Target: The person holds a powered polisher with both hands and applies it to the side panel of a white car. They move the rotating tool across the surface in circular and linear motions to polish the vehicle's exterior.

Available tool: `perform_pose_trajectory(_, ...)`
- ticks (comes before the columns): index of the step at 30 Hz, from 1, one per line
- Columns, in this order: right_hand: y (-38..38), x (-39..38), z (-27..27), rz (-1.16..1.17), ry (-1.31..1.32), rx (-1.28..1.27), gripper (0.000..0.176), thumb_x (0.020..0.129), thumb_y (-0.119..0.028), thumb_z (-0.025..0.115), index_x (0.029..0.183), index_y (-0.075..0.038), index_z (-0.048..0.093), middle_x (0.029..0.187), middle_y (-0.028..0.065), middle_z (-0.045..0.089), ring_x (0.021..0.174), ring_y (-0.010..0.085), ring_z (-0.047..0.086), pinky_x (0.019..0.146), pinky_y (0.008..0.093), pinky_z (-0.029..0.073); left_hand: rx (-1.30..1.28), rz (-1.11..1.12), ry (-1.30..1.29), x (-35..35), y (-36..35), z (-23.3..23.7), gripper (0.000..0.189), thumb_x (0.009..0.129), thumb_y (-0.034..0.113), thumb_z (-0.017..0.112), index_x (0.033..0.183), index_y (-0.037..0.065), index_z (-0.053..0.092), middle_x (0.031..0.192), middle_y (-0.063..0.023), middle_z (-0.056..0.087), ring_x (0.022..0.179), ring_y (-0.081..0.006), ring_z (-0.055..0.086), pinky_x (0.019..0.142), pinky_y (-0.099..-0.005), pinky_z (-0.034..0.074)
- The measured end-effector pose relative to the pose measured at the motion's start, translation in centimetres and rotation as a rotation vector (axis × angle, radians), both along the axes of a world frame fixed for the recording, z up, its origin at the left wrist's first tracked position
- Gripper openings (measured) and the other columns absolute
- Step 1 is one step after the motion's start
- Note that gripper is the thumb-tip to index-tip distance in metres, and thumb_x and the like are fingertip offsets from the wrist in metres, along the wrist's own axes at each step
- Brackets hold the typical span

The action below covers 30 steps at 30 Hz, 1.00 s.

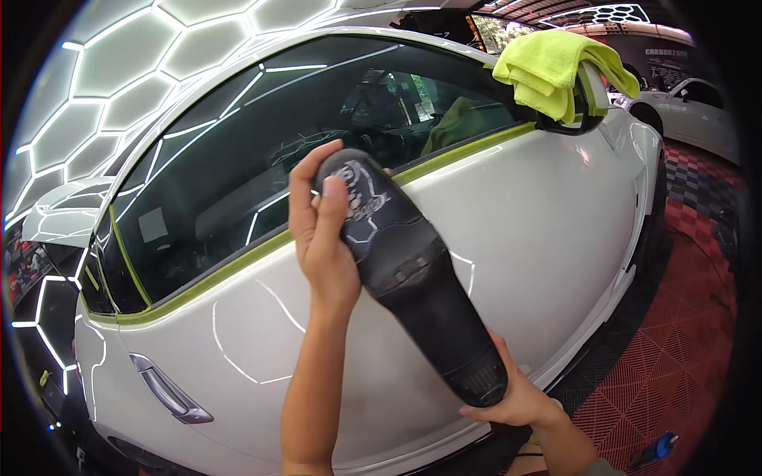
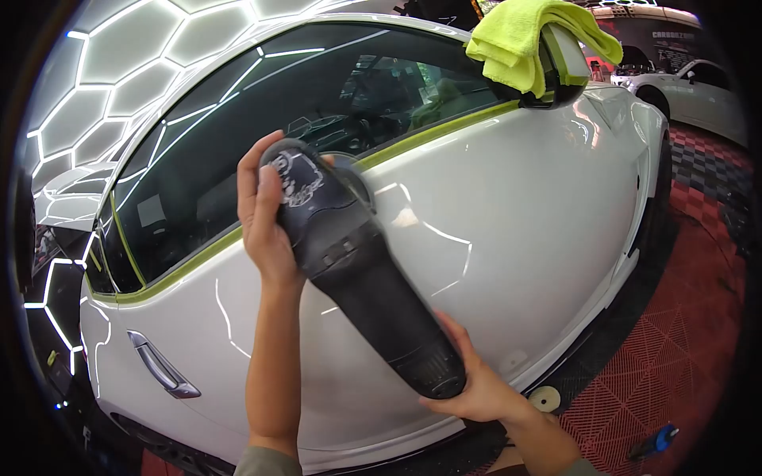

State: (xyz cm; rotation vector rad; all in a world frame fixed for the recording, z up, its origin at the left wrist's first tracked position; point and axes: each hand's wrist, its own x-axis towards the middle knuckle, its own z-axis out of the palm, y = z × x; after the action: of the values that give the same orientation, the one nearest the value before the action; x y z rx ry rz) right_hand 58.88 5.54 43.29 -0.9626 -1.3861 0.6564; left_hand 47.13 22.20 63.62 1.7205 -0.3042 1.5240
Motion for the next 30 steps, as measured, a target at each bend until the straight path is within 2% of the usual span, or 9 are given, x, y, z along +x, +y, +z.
perform_pose_trajectory(3, -1.7, 1.6, -0.4, -0.037, 0.232, -0.183, 0.105, 0.072, 0.005, 0.078, 0.153, -0.006, 0.013, 0.13, 0.0174, 0.049, 0.093, 0.0217, 0.066, 0.076, 0.0327, 0.055, -0.035, -0.092, 0.044, 3.9, -0.7, 0.0, 0.032, 0.1, 0.018, 0.053, 0.129, 0.004, 0.051, 0.104, -0.0072, 0.063, 0.087, -0.0099, 0.059, 0.079, -0.0223, 0.046)
perform_pose_trajectory(6, -2.1, 3.8, -2.9, -0.074, 0.344, -0.241, 0.091, 0.07, 0.009, 0.077, 0.145, -0.001, 0.027, 0.107, 0.0155, 0.059, 0.065, 0.0165, 0.064, 0.054, 0.0298, 0.054, 0.052, 0.086, 0.108, 7.4, -0.6, -0.6, 0.033, 0.099, 0.025, 0.054, 0.127, 0.008, 0.053, 0.092, -0.008, 0.063, 0.083, -0.0142, 0.059, 0.078, -0.0285, 0.046)
perform_pose_trajectory(12, -2.7, 2.0, -5.0, -0.109, 0.395, -0.231, 0.064, 0.068, 0.011, 0.076, 0.125, 0.006, 0.046, 0.079, 0.01, 0.061, 0.054, 0.0165, 0.061, 0.048, 0.03, 0.053, 0.032, 0.113, 0.119, 5.8, -1.7, -2.2, 0.037, 0.098, 0.034, 0.054, 0.127, 0.01, 0.053, 0.089, -0.012, 0.064, 0.081, -0.0227, 0.061, 0.079, -0.033, 0.045)
perform_pose_trajectory(15, -2.9, -1.6, -4.6, -0.079, 0.365, -0.346, 0.075, 0.068, 0.008, 0.077, 0.133, 0.004, 0.039, 0.096, 0.0128, 0.061, 0.076, 0.0216, 0.067, 0.069, 0.0338, 0.057, 0.018, 0.079, 0.072, 1.2, -0.7, -3.1, 0.038, 0.098, 0.033, 0.054, 0.127, 0.008, 0.053, 0.091, -0.0099, 0.063, 0.084, -0.018, 0.059, 0.08, -0.0303, 0.044)
perform_pose_trajectory(16, -2.6, -2.8, -5.0, -0.086, 0.312, -0.355, 0.081, 0.068, 0.007, 0.077, 0.136, 0.004, 0.035, 0.105, 0.0139, 0.059, 0.089, 0.0236, 0.064, 0.079, 0.0355, 0.053, -0.008, -0.053, 0.033, -0.7, -0.2, -3.2, 0.035, 0.1, 0.022, 0.057, 0.13, 0.004, 0.051, 0.098, -0.0034, 0.062, 0.086, -0.0039, 0.054, 0.077, -0.0175, 0.042)
perform_pose_trajectory(21, 0.3, -10.3, -3.0, 0.068, 0.046, -0.058, 0.108, 0.068, 0.002, 0.078, 0.152, -0.002, 0.01, 0.144, 0.0167, 0.04, 0.138, 0.0278, 0.038, 0.113, 0.0397, 0.029, 0.0, 0.025, -0.021, -11.6, 0.6, -3.9, 0.043, 0.102, 0.023, 0.048, 0.137, -0.002, 0.041, 0.104, -0.0178, 0.067, 0.097, -0.0248, 0.069, 0.086, -0.0333, 0.057)
perform_pose_trajectory(22, 0.8, -12.2, -2.8, 0.103, 0.082, -0.054, 0.109, 0.067, 0.001, 0.079, 0.152, -0.002, 0.01, 0.143, 0.0165, 0.039, 0.138, 0.028, 0.037, 0.114, 0.0403, 0.028, 0.025, 0.115, -0.017, -13.6, 1.0, -4.0, 0.048, 0.103, 0.026, 0.045, 0.138, -0.004, 0.037, 0.105, -0.0229, 0.066, 0.1, -0.0331, 0.068, 0.087, -0.0393, 0.058)
perform_pose_trajectory(27, 2.4, -18.7, -2.7, 0.214, -0.002, -0.037, 0.115, 0.068, -0.004, 0.081, 0.154, -0.004, 0.005, 0.145, 0.0204, 0.04, 0.136, 0.0293, 0.041, 0.112, 0.0401, 0.032, -0.038, 0.117, -0.102, -22.1, 2.1, -5.1, 0.052, 0.104, 0.038, 0.039, 0.142, 0.001, 0.035, 0.107, -0.0283, 0.064, 0.101, -0.0353, 0.066, 0.085, -0.0395, 0.057)
perform_pose_trajectory(30, 3.6, -21.9, -2.6, 0.226, -0.076, 0.059, 0.11, 0.072, -0.006, 0.079, 0.155, -0.01, 0.006, 0.129, 0.0253, 0.057, 0.113, 0.0403, 0.062, 0.096, 0.0416, 0.049, -0.039, 0.229, -0.125, -26.9, 2.4, -6.2, 0.056, 0.103, 0.04, 0.041, 0.142, 0.001, 0.032, 0.107, -0.0304, 0.064, 0.094, -0.0327, 0.069, 0.081, -0.0375, 0.058)
